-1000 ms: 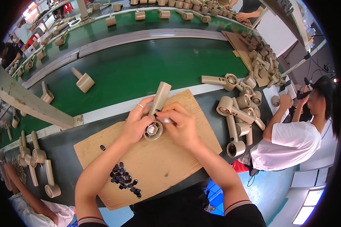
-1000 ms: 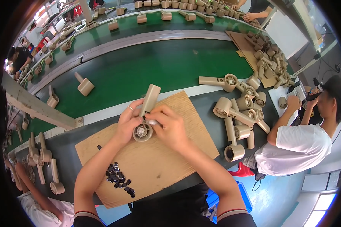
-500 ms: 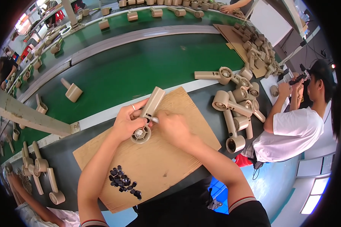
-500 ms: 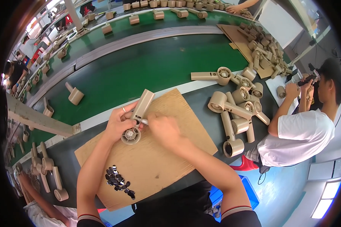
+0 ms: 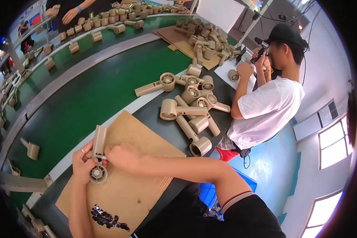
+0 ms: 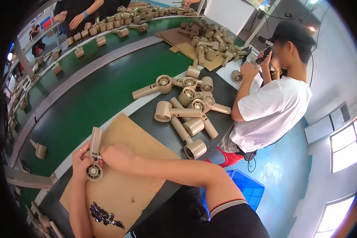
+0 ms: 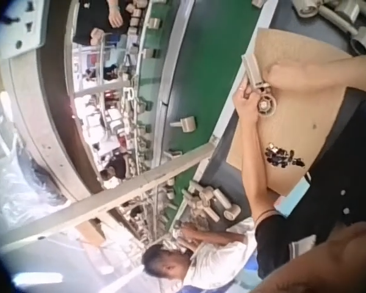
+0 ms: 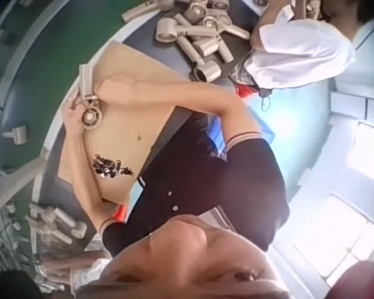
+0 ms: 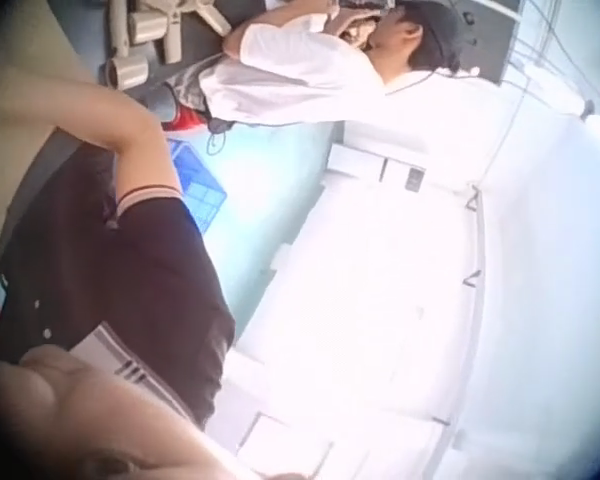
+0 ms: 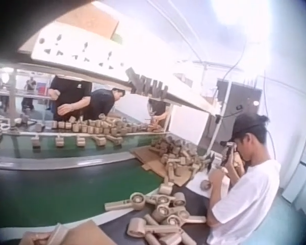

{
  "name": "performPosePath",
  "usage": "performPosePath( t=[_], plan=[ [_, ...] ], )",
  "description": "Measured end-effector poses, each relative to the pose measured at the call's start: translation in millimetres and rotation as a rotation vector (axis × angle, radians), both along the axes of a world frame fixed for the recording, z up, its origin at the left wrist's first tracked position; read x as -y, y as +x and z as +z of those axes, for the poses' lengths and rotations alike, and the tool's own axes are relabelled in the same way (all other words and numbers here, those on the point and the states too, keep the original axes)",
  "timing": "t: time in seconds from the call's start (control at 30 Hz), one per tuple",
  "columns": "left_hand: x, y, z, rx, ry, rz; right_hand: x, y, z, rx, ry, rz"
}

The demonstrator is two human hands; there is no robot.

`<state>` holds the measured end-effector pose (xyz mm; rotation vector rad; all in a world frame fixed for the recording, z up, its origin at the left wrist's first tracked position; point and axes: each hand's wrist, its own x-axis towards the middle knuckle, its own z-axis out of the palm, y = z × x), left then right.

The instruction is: The person assembles small electronic components into plastic housings on a work board, using a positioning tool to place the components precisely.

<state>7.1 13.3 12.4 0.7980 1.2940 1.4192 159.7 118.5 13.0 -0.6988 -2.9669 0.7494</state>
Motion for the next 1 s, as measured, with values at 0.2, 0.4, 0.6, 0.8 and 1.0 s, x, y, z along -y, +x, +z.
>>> performPosePath(
  t=[0.2, 0.4, 0.6, 0.8, 1.0],
  plan=[
    [-6.3, 11.2, -5.9, -0.191, 0.056, 0.149, -2.2, -11.0, -34.1, -0.558, -0.670, -0.219],
    [-3.6, -17.4, -9.2, -0.404, 0.030, 0.109, 5.7, -6.6, -11.8, -0.485, -0.492, -0.225],
    [-68.1, -166.8, -27.2, -0.749, -0.023, 0.428, 29.7, 50.2, -24.3, -0.134, 0.201, -0.204],
    [-73.5, -285.4, -40.0, -1.175, -0.319, 0.487, 34.8, 38.6, 12.2, -0.022, -0.068, -0.229],
    [-92.6, -148.9, 37.9, -1.394, 0.080, 0.563, -136.7, 56.7, 79.2, 0.013, 0.472, -0.699]
  ],
)
